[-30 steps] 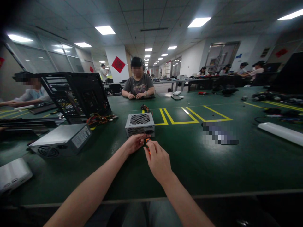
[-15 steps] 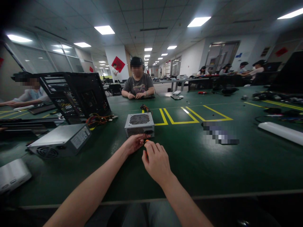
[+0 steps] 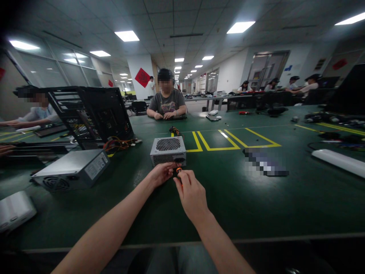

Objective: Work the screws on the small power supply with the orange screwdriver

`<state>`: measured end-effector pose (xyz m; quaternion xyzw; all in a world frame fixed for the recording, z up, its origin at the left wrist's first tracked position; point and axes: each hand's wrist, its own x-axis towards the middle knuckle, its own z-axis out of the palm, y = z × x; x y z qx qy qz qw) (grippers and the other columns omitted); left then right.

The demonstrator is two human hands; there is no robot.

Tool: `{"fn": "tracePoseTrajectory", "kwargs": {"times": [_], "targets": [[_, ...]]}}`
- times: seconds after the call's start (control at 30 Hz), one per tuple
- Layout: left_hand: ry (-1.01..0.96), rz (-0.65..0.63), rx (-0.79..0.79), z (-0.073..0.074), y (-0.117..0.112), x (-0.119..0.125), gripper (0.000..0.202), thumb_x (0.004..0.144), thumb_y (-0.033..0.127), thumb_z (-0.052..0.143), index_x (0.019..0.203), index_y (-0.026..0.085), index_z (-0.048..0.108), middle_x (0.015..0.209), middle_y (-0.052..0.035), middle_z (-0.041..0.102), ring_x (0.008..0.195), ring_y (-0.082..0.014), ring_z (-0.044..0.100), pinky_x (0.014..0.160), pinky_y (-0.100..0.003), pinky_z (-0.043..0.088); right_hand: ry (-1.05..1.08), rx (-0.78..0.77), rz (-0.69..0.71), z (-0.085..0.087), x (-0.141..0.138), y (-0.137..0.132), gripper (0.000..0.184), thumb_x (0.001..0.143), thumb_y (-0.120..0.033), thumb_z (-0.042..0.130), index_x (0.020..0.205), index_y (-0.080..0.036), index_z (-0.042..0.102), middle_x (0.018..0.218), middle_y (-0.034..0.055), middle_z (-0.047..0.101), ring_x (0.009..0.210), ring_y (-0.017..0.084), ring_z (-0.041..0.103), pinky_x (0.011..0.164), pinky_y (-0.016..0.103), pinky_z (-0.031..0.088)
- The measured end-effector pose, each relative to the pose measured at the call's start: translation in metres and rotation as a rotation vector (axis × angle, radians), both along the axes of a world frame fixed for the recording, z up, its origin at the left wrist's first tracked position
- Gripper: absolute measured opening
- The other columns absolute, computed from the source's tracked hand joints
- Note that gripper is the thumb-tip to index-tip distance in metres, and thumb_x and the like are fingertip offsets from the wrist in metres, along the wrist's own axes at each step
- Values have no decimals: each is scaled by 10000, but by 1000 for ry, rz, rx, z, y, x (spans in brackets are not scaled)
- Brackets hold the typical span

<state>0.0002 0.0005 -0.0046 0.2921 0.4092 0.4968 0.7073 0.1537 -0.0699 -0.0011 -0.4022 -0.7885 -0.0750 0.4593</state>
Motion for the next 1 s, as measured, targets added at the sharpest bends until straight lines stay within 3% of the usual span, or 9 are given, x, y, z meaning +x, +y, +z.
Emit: {"fn": "tracePoseTrajectory", "kwargs": {"times": [0.2, 0.43, 0.63, 1.0], "targets": [[-11, 14, 10, -3, 2, -1, 113, 728, 125, 586, 796, 73, 660, 989, -111, 641, 465, 5, 445, 446, -105, 421, -67, 12, 31, -3, -3, 0, 160, 833, -172, 396, 975, -165, 470, 1001, 96, 546, 871, 168, 572, 726, 297, 488], [-2, -16, 44, -5, 4, -2, 130, 737, 135, 582, 792, 56, 669, 922, -112, 647, 465, 4, 433, 434, -102, 408, -12, -10, -71, -4, 0, 2, 142, 882, -259, 388, 948, -159, 464, 879, 69, 546, 728, 133, 581, 562, 224, 466], [-12, -18, 29, -5, 4, -2, 125, 737, 121, 573, 795, 59, 666, 916, -112, 649, 456, 7, 429, 437, -102, 401, -35, -24, -33, -1, 0, 0, 141, 865, -248, 399, 937, -166, 488, 980, 85, 539, 777, 142, 569, 648, 258, 462], [1, -3, 17, 5, -3, 1, 130, 749, 101, 547, 782, 68, 668, 941, -110, 655, 445, 8, 430, 430, -98, 411, -158, 23, 9, 1, -2, -1, 150, 800, -126, 416, 916, -170, 500, 910, 66, 585, 804, 178, 517, 723, 325, 419]]}}
